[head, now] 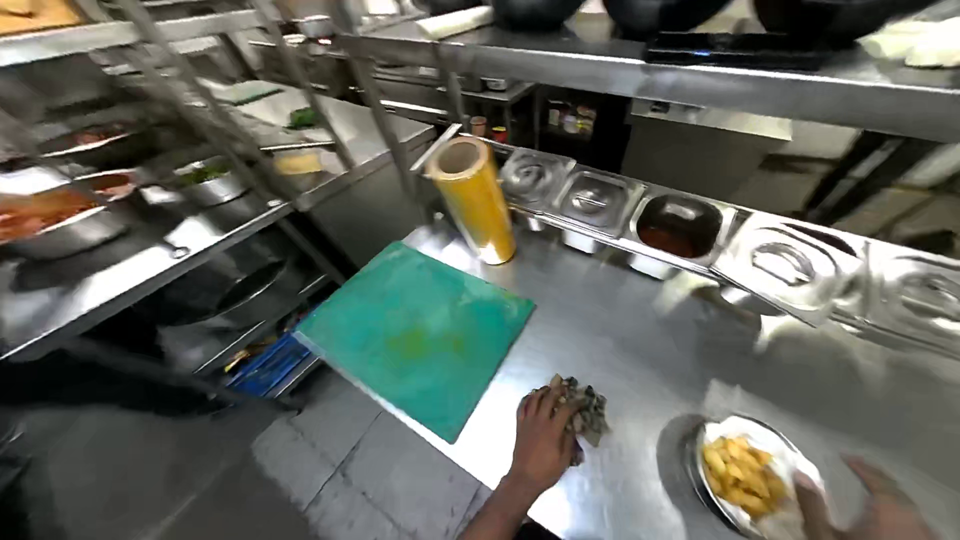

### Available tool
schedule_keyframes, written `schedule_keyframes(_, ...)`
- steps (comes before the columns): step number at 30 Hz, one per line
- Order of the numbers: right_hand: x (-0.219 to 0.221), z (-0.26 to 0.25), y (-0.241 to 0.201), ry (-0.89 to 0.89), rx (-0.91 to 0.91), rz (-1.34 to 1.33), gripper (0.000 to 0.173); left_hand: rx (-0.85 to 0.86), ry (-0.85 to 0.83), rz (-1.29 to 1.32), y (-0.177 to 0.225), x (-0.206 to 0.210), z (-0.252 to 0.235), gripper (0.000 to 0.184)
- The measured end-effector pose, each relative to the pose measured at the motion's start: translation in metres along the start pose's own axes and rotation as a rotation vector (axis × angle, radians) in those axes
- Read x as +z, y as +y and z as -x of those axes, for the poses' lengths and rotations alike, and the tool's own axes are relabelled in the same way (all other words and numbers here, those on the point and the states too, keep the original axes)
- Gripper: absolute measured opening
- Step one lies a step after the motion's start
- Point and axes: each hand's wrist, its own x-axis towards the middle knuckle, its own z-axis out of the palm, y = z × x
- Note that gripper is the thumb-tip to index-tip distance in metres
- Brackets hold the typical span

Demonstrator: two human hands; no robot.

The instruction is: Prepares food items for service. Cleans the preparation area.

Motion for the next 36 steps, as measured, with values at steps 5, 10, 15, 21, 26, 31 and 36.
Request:
schedule_keyframes(5, 0.016, 0.016, 0.02, -0.116, 0.598, -0.168, 0.065, -0.101, 0.247, -0.005, 0.011, 0.008, -0.02, 0.039)
schedule_keyframes(10, 0.026, 0.053, 0.009, -0.125, 0.849, -0.507, 0.027, 0.175, 0.162, 0.196, 0.063, -0.002, -0.05, 0.048)
schedule_keyframes(15, 0.03, 0.061, -0.013, 0.031, 1.016, -0.667, 0.017, 0.322, -0.589, 0.204, 0.171, 0.024, -0.11, 0.054)
schedule_keyframes(21, 0.011, 0.084, -0.003, 0.036, 0.857, -0.272, 0.039, 0.47, -0.652, -0.119, 0.214, 0.041, -0.112, 0.03)
schedule_keyframes(26, -0.004, 0.088, -0.014, -0.044, 0.388, 0.076, 0.057, 0.436, -0.621, -0.111, 0.216, 0.02, -0.1, 0.035)
schedule_keyframes(31, -0.01, 0.064, 0.0, -0.281, 0.256, 0.104, 0.026, 0.267, -0.734, -0.261, 0.241, 0.003, -0.092, 0.039)
schedule_keyframes(36, -0.026, 0.056, 0.038, -0.201, 0.236, -0.18, 0.031, 0.095, -0.75, 0.054, 0.232, 0.008, -0.089, 0.035)
